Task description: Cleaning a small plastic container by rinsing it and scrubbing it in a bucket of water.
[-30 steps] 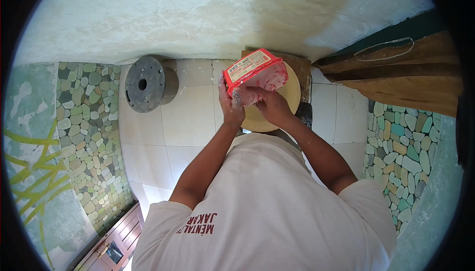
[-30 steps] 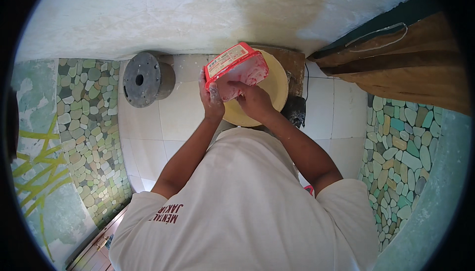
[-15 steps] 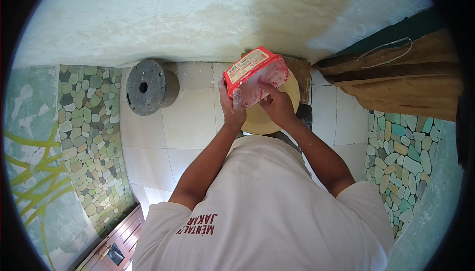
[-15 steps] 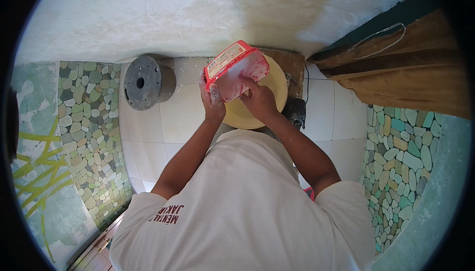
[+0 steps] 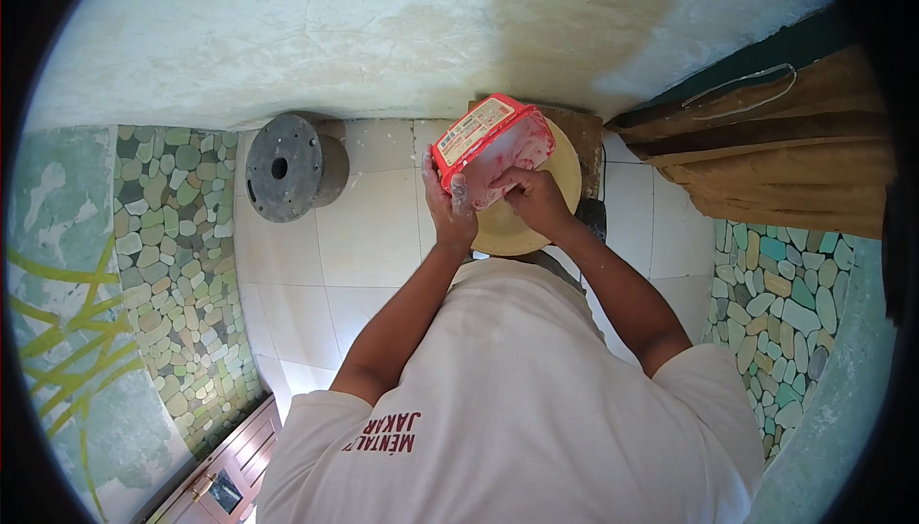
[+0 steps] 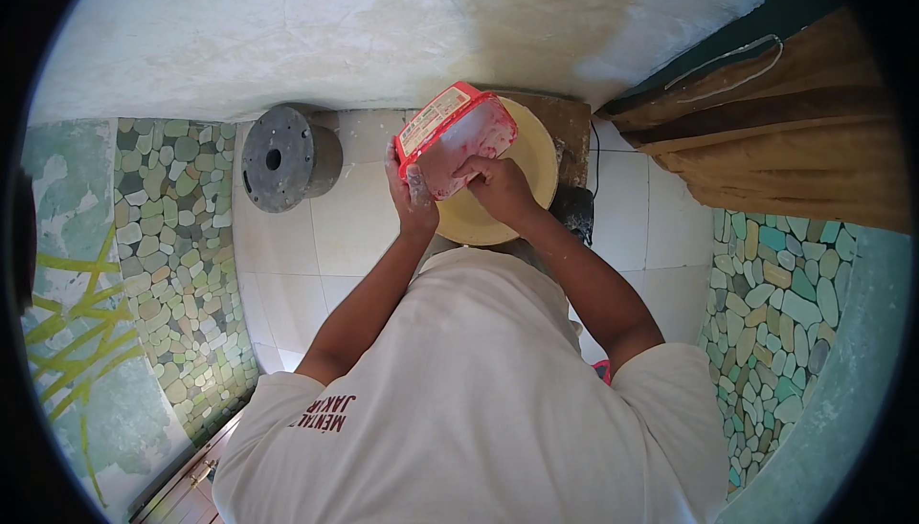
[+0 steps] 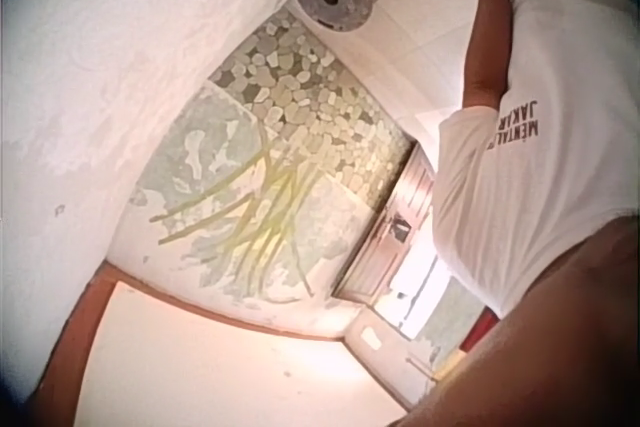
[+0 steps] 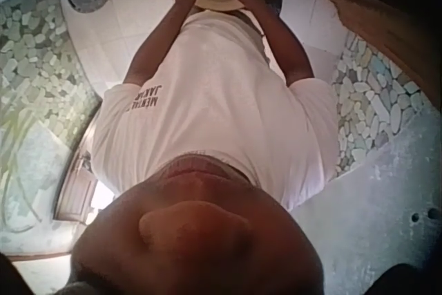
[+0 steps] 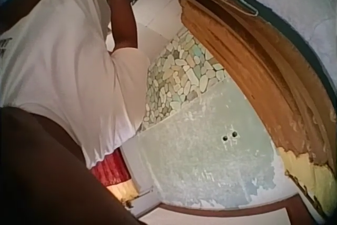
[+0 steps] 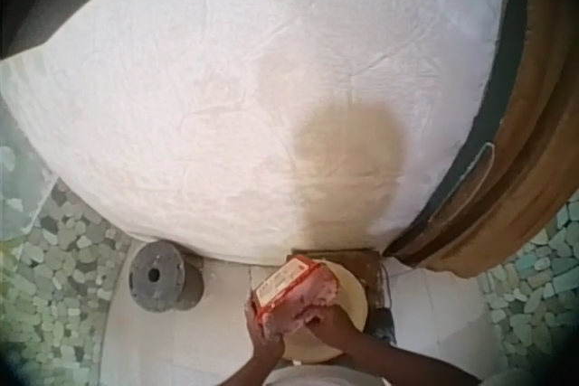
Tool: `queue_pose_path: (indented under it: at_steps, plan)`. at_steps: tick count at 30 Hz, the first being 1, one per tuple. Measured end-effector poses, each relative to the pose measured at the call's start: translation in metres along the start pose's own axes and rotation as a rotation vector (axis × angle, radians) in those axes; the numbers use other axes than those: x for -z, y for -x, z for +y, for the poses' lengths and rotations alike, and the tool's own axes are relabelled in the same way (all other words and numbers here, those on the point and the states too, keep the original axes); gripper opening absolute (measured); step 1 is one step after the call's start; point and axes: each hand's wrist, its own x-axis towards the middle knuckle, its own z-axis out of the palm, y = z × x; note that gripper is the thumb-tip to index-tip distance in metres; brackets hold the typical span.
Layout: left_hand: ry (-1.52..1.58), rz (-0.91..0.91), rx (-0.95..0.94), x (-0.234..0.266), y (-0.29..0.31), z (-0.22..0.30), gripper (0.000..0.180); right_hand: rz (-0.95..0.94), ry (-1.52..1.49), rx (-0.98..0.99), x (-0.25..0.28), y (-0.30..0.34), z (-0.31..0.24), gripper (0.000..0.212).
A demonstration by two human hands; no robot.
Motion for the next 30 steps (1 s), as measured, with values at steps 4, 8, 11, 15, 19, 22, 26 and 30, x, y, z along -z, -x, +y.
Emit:
queue_pose_path:
  at_steps: [4, 8, 11, 15, 19, 22, 26, 30]
  plan:
    - [0.081, -0.024, 0.004, 0.000, 0.003, 0.004, 0.088, -0.051, -0.266, -0.119, -0.002, 0.004, 0.002, 0.014]
    - [0.071, -0.021, -0.038, 0.000, 0.001, 0.001, 0.086, -0.062, -0.478, -0.184, -0.009, 0.008, 0.010, 0.020]
    - [0.101, -0.039, -0.026, 0.001, 0.001, 0.000, 0.084, -0.101, -0.523, -0.197, -0.005, 0.013, 0.001, 0.032]
    - [0.044, -0.004, -0.026, 0.001, 0.000, 0.000, 0.083, -0.060, -0.477, -0.192, 0.008, 0.026, -0.018, 0.047]
    - [0.064, -0.009, -0.022, -0.005, 0.000, 0.003, 0.083, 0.107, -0.259, -0.161, 0.006, 0.032, -0.008, 0.046]
    - [0.137, -0.053, -0.004, -0.007, 0.000, 0.001, 0.084, 0.116, -0.067, -0.113, 0.004, 0.034, -0.005, 0.043]
    - [0.210, -0.066, -0.010, -0.017, 0.005, 0.002, 0.084, 0.168, -0.030, -0.023, -0.008, 0.032, 0.006, 0.039]
    - [0.194, -0.090, 0.027, -0.014, 0.000, 0.005, 0.082, 0.185, 0.006, 0.092, -0.004, 0.031, 0.012, 0.038]
